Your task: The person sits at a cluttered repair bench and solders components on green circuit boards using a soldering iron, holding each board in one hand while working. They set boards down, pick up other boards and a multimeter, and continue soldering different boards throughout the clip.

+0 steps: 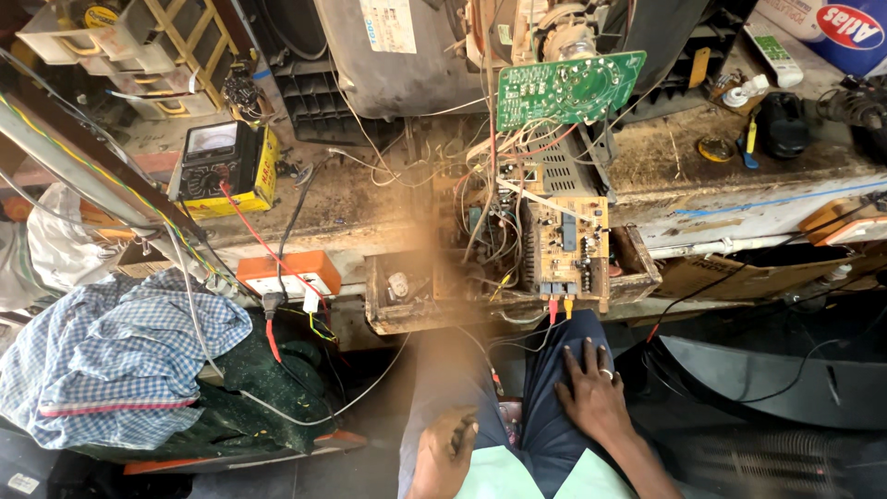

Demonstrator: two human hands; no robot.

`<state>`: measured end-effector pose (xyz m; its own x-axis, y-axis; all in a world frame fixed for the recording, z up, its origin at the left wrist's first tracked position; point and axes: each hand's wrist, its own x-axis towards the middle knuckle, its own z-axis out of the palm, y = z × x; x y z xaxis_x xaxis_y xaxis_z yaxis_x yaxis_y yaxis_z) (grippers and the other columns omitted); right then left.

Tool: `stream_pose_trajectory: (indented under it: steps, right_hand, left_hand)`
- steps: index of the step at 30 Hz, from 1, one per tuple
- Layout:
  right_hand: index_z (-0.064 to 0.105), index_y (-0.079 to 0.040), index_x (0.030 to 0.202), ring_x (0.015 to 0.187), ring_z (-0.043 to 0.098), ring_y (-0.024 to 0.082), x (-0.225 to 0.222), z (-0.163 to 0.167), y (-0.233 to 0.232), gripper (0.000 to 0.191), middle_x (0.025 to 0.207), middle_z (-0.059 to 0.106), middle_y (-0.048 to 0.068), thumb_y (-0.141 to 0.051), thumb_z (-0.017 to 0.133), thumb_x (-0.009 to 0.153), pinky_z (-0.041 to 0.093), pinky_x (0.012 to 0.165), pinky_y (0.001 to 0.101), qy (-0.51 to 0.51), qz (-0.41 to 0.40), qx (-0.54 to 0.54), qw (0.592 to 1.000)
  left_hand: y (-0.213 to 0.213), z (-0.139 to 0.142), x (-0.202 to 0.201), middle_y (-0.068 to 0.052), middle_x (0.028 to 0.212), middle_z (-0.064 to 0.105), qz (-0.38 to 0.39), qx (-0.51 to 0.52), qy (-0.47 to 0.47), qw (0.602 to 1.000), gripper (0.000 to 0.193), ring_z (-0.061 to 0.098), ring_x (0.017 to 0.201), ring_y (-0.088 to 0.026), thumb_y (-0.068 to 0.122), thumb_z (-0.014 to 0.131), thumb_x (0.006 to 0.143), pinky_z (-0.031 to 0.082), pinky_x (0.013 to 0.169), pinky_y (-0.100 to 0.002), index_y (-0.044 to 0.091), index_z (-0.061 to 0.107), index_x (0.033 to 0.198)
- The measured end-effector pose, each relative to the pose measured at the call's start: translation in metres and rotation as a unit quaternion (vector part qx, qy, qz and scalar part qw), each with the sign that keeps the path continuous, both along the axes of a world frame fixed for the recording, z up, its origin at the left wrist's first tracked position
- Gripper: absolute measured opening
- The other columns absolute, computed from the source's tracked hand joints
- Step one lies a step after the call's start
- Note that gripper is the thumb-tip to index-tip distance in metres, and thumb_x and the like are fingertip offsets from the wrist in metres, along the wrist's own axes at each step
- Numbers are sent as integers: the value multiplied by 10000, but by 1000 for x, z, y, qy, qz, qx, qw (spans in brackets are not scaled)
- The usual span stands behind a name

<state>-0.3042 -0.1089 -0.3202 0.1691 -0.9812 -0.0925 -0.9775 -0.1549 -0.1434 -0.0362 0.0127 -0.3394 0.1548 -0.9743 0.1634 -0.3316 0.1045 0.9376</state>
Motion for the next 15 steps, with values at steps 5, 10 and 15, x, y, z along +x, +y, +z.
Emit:
stream_pose_trajectory:
  steps: [5,10,15]
  right_hand:
    - [436,-190,1530,1474,253,441,-7,32,9,821,1587,319,191,-503,746,838,340,1145,571,-8,111,96,989]
    - [585,-98,1398,1309,598,346,-20,106,30,590,1386,659,125,-368,752,901,478,1089,468,-307,230,253,888]
    - [614,20,1353,1183,705,305,-17,215,71,493,1295,712,162,-179,783,934,558,999,427,-666,378,180,617]
  left_hand:
    - [1,-9,0,-144,799,700,1,35,-40,999,75,656,640,-244,86,742,929,535,600,-344,31,736,979]
    - [1,-7,-2,-150,926,757,0,5,-33,999,187,744,757,-264,90,696,882,580,660,-351,-2,715,1044]
    - [-4,12,-5,-124,909,766,-11,36,-62,997,200,740,749,-246,84,705,886,577,648,-334,33,721,1078]
